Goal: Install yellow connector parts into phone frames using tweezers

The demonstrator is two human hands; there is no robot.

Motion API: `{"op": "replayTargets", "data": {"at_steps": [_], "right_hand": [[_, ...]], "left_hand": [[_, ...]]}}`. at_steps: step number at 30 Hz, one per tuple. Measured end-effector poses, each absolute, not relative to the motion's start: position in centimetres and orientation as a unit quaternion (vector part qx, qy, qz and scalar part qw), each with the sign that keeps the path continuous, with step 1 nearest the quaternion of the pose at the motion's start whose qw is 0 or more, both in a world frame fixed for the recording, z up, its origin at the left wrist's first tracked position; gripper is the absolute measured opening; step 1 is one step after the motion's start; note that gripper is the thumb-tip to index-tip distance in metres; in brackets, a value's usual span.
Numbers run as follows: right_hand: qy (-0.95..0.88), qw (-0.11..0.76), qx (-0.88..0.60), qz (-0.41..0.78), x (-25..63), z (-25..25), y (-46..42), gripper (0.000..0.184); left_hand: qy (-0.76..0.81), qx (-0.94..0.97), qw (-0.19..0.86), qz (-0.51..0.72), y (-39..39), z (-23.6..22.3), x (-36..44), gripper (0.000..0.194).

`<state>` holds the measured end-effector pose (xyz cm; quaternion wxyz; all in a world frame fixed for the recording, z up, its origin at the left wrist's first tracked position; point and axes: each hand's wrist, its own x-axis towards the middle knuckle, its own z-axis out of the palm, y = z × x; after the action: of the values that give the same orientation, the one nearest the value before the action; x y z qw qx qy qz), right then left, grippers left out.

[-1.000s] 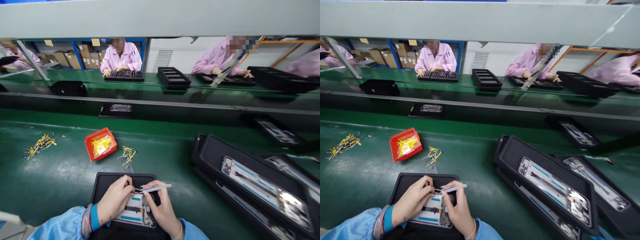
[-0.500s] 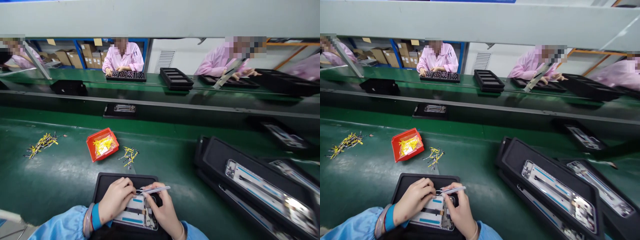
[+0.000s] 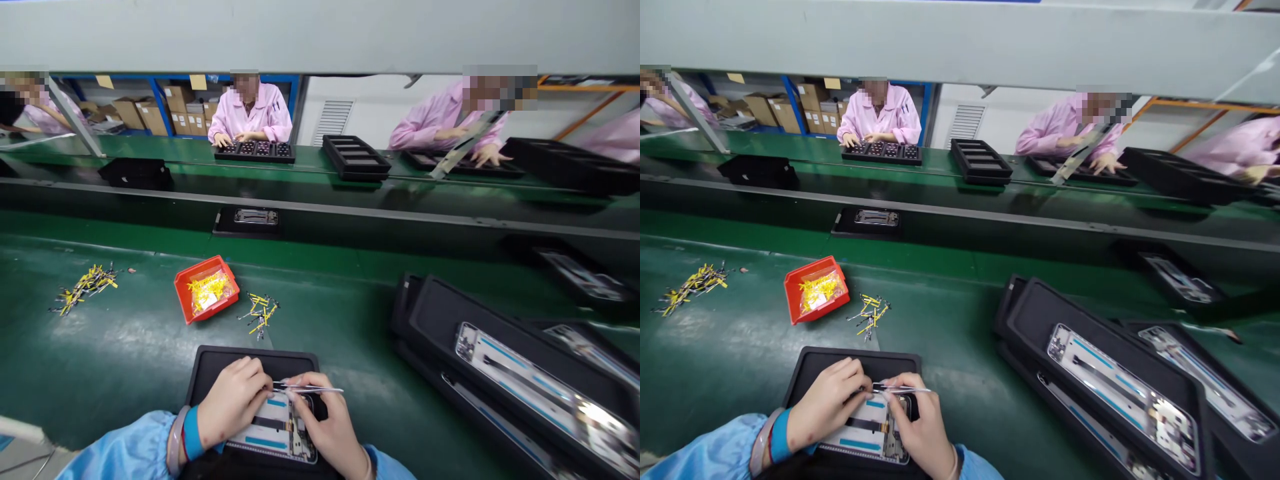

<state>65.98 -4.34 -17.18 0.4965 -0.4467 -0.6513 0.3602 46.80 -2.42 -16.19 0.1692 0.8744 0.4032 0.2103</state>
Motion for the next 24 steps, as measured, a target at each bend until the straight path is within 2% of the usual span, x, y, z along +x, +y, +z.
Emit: {"op": "replayTargets", "data": {"at_steps": [8, 16, 21, 24], "right_hand": [[-0.669, 0.470, -0.446, 0.364, 66.1, -17.4, -4.0, 0.017], [-0.650, 0.489, -0.455, 0.363, 65.8, -17.1, -3.9, 0.026], [-0.654, 0.483, -0.460, 0.357, 65.8, -17.3, -4.0, 0.025], [-0.654, 0.486, -0.461, 0.351, 65.8, -17.2, -4.0, 0.022]], "left_hand": [[0.360, 0.899, 0.095, 0.230, -2.7, -16.3, 46.1, 0.030], [0.268, 0.952, -0.019, 0.145, -3.5, -15.3, 45.5, 0.028], [0.258, 0.962, -0.024, 0.086, -3.7, -15.6, 45.5, 0.018], [0.253, 0.963, -0.015, 0.097, -3.5, -15.8, 45.5, 0.017]]}}
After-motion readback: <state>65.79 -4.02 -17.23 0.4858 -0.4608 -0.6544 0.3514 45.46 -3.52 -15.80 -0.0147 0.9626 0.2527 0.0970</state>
